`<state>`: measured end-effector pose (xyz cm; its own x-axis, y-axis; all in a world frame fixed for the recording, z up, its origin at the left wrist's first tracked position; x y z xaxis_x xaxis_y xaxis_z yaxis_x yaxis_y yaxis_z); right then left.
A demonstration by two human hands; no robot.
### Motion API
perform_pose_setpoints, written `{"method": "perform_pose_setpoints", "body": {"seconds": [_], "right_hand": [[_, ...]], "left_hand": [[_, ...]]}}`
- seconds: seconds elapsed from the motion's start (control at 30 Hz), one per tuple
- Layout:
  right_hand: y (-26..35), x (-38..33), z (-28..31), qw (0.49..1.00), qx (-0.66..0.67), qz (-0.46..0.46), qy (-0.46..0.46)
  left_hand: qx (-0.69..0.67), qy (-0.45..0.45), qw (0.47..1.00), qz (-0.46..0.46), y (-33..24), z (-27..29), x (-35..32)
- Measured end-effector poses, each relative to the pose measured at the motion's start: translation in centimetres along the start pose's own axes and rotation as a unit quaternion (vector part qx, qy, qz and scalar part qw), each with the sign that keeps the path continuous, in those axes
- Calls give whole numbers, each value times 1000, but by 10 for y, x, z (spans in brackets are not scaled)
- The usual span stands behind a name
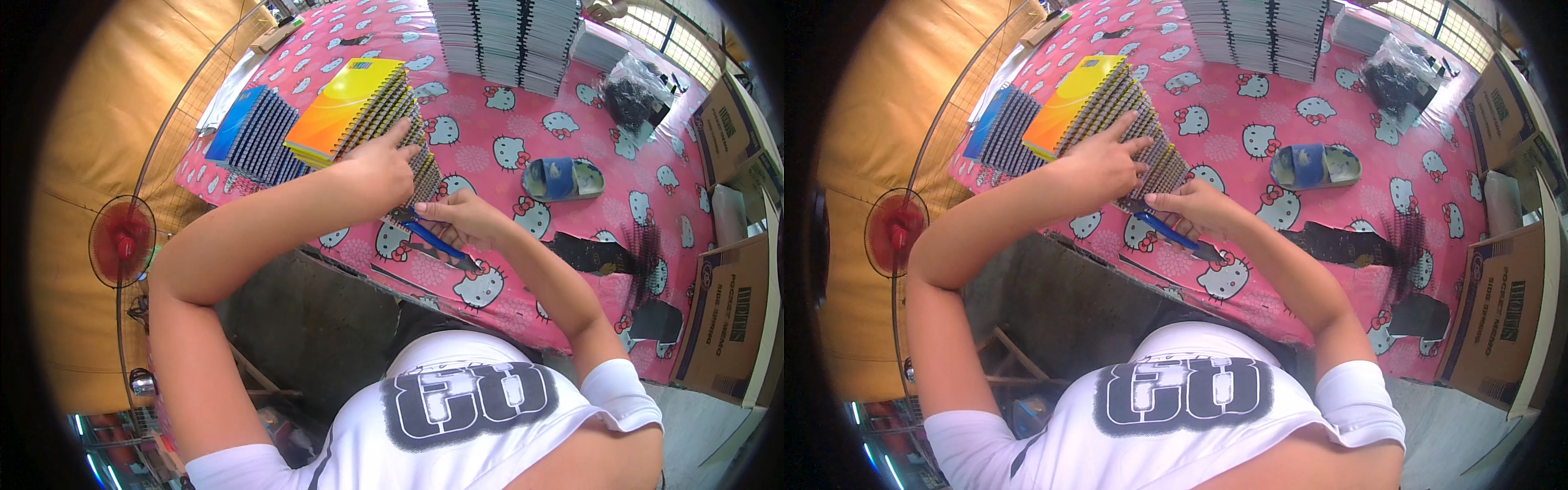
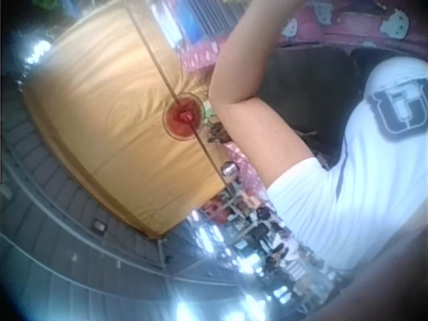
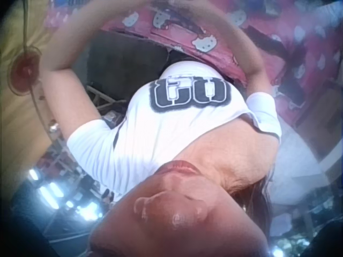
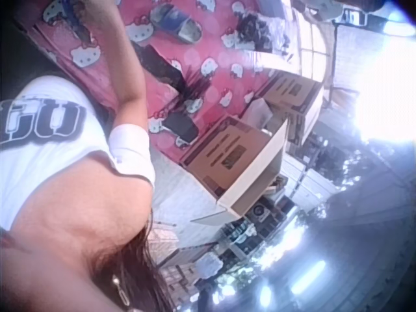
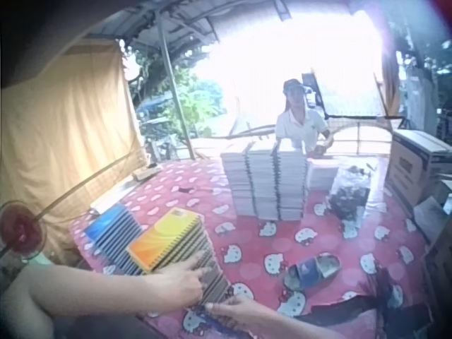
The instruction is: The person binds stacks of paper and covers into notebooks by manually aligning them and inserting a spiral binding through the pre-punched holes, then uses pliers to cut the excess binding.
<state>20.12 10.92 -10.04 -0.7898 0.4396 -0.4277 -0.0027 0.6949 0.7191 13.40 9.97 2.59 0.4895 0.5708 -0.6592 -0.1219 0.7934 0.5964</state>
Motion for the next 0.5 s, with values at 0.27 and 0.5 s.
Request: {"method": "perform_pose_setpoints", "body": {"seconds": [0.27,0.5], "right_hand": [[13,-25,-11,845,-379,355,-127],[26,-37,-29,618,-530,541,-213]], "left_hand": [[1,22,1000,-12,-1,-6,4],[-14,-33,999,11,2,-4,3]]}}
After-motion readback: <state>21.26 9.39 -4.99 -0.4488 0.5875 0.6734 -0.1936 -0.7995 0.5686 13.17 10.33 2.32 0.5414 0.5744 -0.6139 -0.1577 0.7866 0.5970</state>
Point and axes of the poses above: each hand's wrist, its own x-axis towards the middle knuckle, its own z-axis out of the back of the hand, y = z × x, the point moved 7 cm from there along x, towards the middle knuckle, and after that the axes turned 11 degrees about x, right-handed, at the moved point
